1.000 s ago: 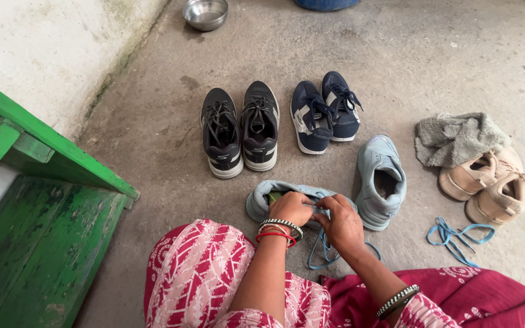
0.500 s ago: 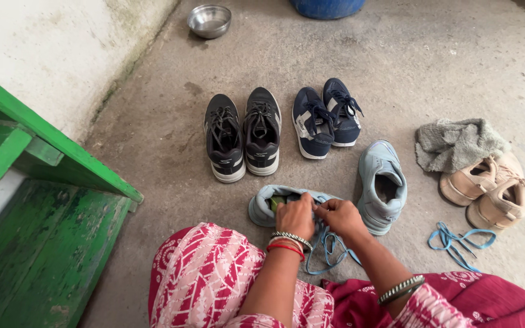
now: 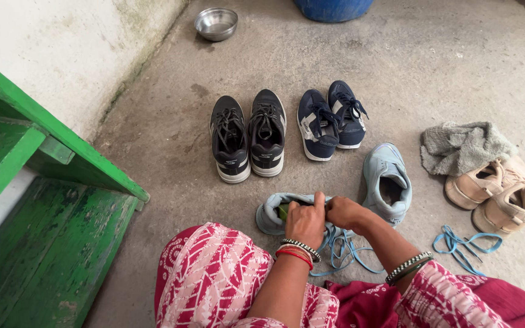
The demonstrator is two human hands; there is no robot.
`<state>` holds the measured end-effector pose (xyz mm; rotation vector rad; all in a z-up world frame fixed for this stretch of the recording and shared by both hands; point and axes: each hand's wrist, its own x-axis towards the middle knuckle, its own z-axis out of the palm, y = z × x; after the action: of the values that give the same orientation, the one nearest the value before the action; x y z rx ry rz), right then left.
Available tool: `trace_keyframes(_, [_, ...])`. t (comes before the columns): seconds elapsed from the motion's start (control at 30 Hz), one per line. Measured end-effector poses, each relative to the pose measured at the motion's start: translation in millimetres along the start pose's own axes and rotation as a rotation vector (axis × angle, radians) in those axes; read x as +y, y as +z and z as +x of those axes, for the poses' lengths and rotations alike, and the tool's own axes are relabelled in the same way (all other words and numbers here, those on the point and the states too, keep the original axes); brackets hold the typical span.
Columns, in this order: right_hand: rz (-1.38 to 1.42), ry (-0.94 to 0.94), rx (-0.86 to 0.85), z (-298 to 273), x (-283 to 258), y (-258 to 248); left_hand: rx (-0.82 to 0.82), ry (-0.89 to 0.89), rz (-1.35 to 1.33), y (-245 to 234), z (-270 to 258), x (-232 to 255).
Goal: The person sits on the floor and threads a blue shoelace through the eyelets of a light blue sneaker. They pull the lace through multiple eyelets and adjust the tension, but do not tie a final knot.
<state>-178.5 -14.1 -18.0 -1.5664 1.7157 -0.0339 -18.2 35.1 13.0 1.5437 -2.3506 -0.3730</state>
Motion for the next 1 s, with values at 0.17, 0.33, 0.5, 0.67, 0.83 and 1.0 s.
trace_keyframes(0.17, [0.014, 0.061, 0.068, -1.8, -6.9, 3.9, 0.047, 0.033, -0.009, 5.9, 0.1, -5.8])
trace_keyframes(0.33, [0.200, 0.139, -0.079, -9.3, -4.4, -10.8, 0.087, 0.101, -0.014, 11.9, 0.3, -8.3])
trace_keyframes(0.5, [0.248, 0.080, -0.104, -4.0, 5.5, -22.6, 0.171, 0.161, 0.009, 8.7, 1.9, -2.0])
trace_keyframes(0.67, [-0.119, -0.019, 0.248, 1.1, 1.3, -14.6, 0.020, -0.110, -0.208, -4.1, 3.8, -0.2])
trace_keyframes(0.83, [0.123, 0.041, 0.458, -6.8, -7.9, -26.7, -0.146, -0.310, -0.432, -11.7, 3.1, -8.6])
trace_keyframes(1.0, [0.660, 0.062, 0.262, -22.8, -22.1, -38.6, -0.181, -0.295, -0.446, -5.2, 4.2, -12.3])
